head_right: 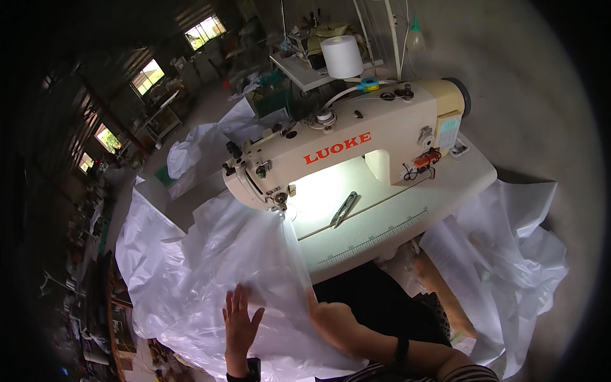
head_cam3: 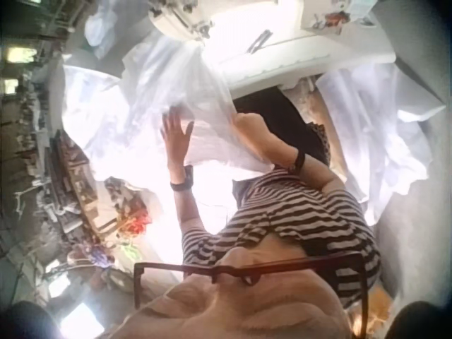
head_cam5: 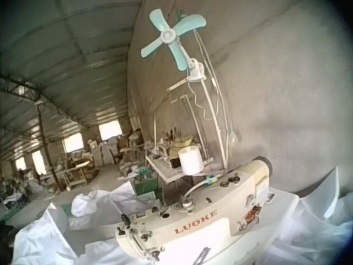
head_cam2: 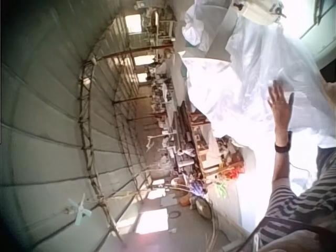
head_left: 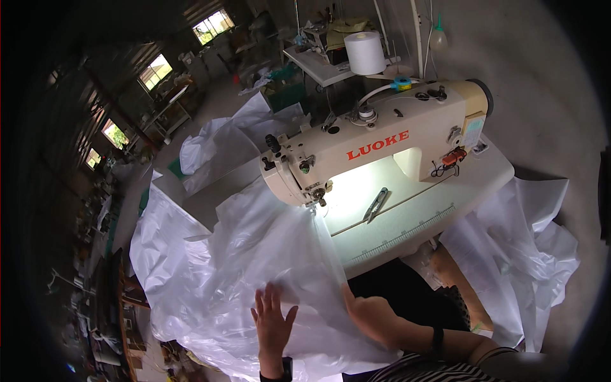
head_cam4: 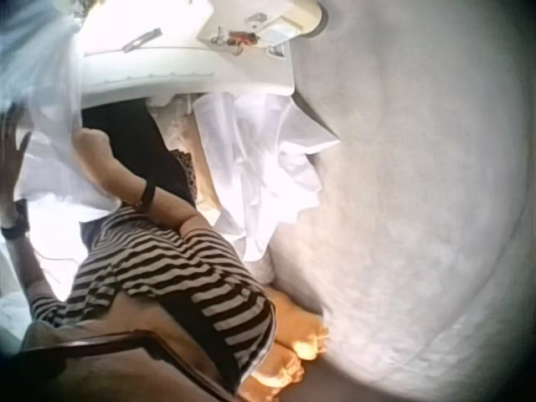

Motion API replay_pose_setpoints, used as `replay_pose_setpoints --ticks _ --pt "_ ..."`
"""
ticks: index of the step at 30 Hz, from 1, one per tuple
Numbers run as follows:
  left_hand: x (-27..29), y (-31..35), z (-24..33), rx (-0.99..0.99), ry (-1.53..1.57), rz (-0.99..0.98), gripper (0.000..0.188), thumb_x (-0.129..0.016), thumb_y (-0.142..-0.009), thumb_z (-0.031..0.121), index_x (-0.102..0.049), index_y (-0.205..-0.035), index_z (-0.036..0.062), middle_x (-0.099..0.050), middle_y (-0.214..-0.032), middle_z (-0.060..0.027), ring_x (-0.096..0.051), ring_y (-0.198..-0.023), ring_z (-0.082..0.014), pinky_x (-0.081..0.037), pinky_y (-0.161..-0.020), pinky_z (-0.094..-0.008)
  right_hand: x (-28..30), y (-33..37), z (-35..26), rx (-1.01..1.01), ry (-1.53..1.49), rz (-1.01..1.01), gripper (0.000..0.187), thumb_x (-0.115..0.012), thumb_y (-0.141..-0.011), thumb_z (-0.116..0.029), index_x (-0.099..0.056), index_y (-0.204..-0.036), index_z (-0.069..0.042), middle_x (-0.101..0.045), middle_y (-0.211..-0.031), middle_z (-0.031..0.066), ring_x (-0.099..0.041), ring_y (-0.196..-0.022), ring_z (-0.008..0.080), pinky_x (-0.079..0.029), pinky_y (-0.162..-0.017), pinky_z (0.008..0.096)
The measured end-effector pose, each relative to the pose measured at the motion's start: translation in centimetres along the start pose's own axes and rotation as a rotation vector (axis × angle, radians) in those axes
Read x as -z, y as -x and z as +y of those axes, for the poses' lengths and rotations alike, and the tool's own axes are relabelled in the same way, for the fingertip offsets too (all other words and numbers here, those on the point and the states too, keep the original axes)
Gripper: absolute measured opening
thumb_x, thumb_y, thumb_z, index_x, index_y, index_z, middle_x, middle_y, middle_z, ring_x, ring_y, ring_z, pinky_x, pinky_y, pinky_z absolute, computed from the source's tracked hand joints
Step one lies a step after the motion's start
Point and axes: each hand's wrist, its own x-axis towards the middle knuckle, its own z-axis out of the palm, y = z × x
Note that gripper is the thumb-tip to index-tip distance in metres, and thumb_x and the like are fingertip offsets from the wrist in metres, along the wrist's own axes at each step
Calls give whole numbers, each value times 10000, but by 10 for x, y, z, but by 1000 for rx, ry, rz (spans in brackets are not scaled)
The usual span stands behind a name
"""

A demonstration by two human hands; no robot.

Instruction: Sewing together large sheets of white plastic material using an industrial sewing machine.

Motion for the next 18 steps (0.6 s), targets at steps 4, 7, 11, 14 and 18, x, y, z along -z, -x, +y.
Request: replay_pose_setpoints --ticks 4,7,11,14,18 --pt "5 -43 -21 6 -49 -140 763 -594 -923 508 -316 -1510 107 -215 -1613 -115 -190 -1475 -404 -310 -1043 -707 -2 -44 17 7 -37 68 663 -620 -761 -97 -451 -1358 136 -516 -527 -21 -526 -426 123 -389 -379 266" --pt "-2 -78 -37 -58 -40 -125 861 -599 -890 582 -264 -1532 115 -191 -1621 -114 -166 -1480 -419 -331 -987 -747 -6 -75 30 -54 -176 158 546 -576 -819 -26 -458 -1325 141 -597 -578 43 -617 -490 218 -447 -421 343" --pt "-13 -131 -51 -56 -150 -126 882 -564 -876 645 -271 -1530 130 -159 -1631 -99 -173 -1477 -413 -309 -985 -771 -4 -110 42 -101 -37 103 518 -575 -861 -69 -485 -1346 88 -631 -607 28 -645 -520 209 -458 -414 328" --pt "-12 -175 -67 -52 -187 -126 899 -573 -864 655 -264 -1534 141 -148 -1635 -89 -174 -1483 -382 -269 -1011 -773 -6 -129 46 -71 -61 103 529 -552 -898 -92 -441 -1391 64 -664 -661 69 -672 -588 260 -498 -484 376" --pt "1 -186 -86 3 -18 -211 899 -606 -864 616 -251 -1539 140 -148 -1634 -81 -151 -1500 -306 -231 -1076 -722 11 -89 43 -112 -556 135 538 -571 -904 -63 -402 -1397 69 -667 -761 168 -676 -693 331 -542 -632 398"
